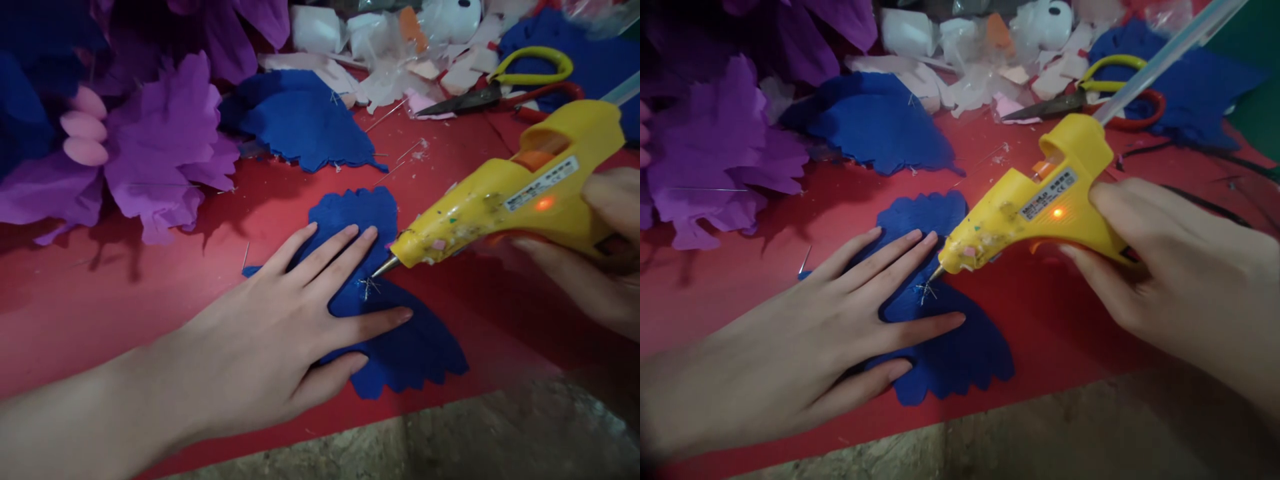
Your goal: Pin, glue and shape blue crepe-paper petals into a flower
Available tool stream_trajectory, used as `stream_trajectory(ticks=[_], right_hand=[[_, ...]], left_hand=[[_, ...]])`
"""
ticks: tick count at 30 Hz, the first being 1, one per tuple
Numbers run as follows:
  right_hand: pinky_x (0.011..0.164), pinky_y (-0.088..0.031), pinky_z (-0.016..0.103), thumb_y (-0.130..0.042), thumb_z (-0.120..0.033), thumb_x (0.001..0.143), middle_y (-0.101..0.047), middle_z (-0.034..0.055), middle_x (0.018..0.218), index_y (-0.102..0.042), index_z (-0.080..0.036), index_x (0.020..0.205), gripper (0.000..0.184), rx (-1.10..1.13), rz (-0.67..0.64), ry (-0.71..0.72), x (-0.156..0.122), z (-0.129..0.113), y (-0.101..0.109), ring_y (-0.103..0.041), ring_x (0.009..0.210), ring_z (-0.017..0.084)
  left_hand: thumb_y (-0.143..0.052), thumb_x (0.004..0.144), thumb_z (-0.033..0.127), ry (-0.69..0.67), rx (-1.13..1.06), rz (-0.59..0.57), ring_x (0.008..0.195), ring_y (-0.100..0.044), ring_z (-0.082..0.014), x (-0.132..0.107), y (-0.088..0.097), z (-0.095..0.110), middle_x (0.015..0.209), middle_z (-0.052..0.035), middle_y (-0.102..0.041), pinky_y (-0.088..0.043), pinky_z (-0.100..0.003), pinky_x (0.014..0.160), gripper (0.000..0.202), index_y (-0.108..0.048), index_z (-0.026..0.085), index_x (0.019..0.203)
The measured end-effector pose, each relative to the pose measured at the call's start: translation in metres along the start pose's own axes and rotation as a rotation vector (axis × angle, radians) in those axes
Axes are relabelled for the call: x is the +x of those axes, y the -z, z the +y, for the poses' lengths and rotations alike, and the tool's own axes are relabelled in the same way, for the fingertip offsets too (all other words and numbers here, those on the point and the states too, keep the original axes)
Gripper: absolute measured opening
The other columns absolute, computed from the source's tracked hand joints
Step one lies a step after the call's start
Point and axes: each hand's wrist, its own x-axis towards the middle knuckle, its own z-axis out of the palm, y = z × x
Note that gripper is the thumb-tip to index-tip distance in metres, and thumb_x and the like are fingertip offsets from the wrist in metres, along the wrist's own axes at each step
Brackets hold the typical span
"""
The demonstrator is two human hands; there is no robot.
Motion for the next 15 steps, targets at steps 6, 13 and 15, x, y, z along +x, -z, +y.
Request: stream_trajectory(ticks=[6,13,15], right_hand=[[0.044,-0.021,0.021,-0.033,-0.072,0.07,-0.05,0.0037,0.075,-0.049,-0.015,0.083,0.061,0.024,0.033,0.022,0.0001,-0.0001,0.0002,-0.044,0.062,0.009],[0.044,-0.021,0.022,-0.032,-0.068,0.075,-0.055,0.0048,0.087,-0.049,-0.016,0.101,0.061,-0.001,0.137,0.121,-0.0007,0.002,-0.0066,-0.051,0.073,0.012],[0.045,-0.022,0.022,-0.028,-0.064,0.079,-0.055,0.0048,0.087,-0.048,-0.015,0.099,0.057,-0.008,0.137,0.143,0.001,0.0004,-0.0066,-0.051,0.071,0.01]], left_hand=[[-0.036,0.087,0.036,0.009,-0.002,-0.007,0.129,-0.024,-0.0323,-0.0006,0.0016,0.0011,0.14,-0.0113,-0.032,-0.025,-0.056,0.098,0.038,-0.041,0.035,0.125],[-0.036,0.088,0.036,-0.013,0.053,-0.054,0.131,-0.018,-0.0297,0.0011,0.0017,0.0002,0.139,-0.0149,-0.032,-0.025,-0.056,0.098,0.042,-0.033,0.036,0.13],[-0.035,0.088,0.035,-0.014,0.059,-0.066,0.131,-0.016,-0.0296,0.0016,0.0029,0.0004,0.138,-0.0154,-0.033,-0.025,-0.056,0.098,0.041,-0.033,0.035,0.129]])
